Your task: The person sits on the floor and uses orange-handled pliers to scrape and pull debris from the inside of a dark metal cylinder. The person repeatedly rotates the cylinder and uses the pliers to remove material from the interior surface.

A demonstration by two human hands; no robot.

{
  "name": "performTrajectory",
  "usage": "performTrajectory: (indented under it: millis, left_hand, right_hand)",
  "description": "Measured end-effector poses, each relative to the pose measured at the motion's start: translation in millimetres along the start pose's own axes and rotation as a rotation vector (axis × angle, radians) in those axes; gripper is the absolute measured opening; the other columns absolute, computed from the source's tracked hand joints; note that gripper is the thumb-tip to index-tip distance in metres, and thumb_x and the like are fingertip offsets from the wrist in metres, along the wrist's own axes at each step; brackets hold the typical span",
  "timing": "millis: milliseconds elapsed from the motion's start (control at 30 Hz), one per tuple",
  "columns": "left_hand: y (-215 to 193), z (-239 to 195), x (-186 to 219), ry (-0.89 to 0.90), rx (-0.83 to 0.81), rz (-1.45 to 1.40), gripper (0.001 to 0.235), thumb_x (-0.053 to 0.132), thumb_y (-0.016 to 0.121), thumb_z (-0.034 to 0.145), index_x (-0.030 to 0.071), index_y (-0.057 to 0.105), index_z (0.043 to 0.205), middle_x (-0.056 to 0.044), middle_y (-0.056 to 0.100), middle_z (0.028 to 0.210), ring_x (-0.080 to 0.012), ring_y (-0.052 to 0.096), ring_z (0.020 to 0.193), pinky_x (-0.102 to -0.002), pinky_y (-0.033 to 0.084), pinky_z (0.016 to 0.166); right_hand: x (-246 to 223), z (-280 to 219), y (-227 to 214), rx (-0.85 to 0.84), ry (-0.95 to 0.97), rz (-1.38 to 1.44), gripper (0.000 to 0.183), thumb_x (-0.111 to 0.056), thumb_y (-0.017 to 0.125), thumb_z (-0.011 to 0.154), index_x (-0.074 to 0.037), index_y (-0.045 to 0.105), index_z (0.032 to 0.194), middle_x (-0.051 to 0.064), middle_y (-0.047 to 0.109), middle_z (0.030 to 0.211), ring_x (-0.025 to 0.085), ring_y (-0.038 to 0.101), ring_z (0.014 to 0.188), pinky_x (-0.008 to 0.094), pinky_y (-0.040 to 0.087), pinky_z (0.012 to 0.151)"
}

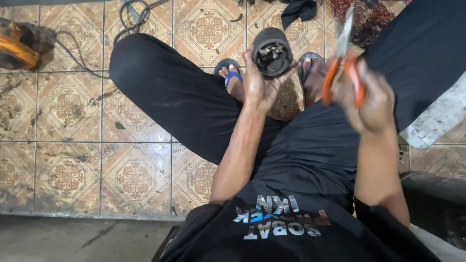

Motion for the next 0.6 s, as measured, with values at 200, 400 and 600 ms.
performTrajectory:
  millis: [200,400,600]
  left_hand:
    - [1.1,5.4,6.7,0.093,0.232,-0.014,0.057,0.046,0.054,0.098,0.002,0.056,0.133,-0.024,0.066,0.12,-0.0425,0.067,0.105,-0.066,0.057,0.09]
    - [15.1,-15.9,23.7,0.129,0.614,0.365,0.064,0.037,0.059,0.083,0.006,0.064,0.139,-0.007,0.063,0.146,-0.0186,0.059,0.133,-0.026,0.045,0.105]
    - [-67.6,29.6,4.4,0.384,0.197,0.787,0.067,0.056,0.045,0.099,0.006,0.059,0.141,-0.013,0.056,0.152,-0.0227,0.047,0.147,-0.031,0.036,0.122]
  right_hand:
    - [24.5,-44.7,45.6,-0.595,0.399,0.558,0.049,-0.039,0.048,0.105,0.002,0.06,0.13,0.035,0.061,0.136,0.056,0.06,0.125,0.068,0.044,0.111]
    - [29.0,-27.6,67.1,-0.623,0.551,0.717,0.047,-0.038,0.046,0.106,-0.002,0.055,0.133,0.04,0.053,0.143,0.059,0.055,0.128,0.067,0.043,0.11]
    - [25.4,-8.1,70.3,-0.421,0.642,0.532,0.061,-0.045,0.042,0.101,0.0,0.054,0.141,0.031,0.063,0.131,0.054,0.066,0.11,0.062,0.051,0.1]
Point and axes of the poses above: each hand's wrist, its own z-axis towards the middle knuckle, its own y-axis out of the palm, x = y × z, the point moved 4 cm from there along z, towards the middle knuckle
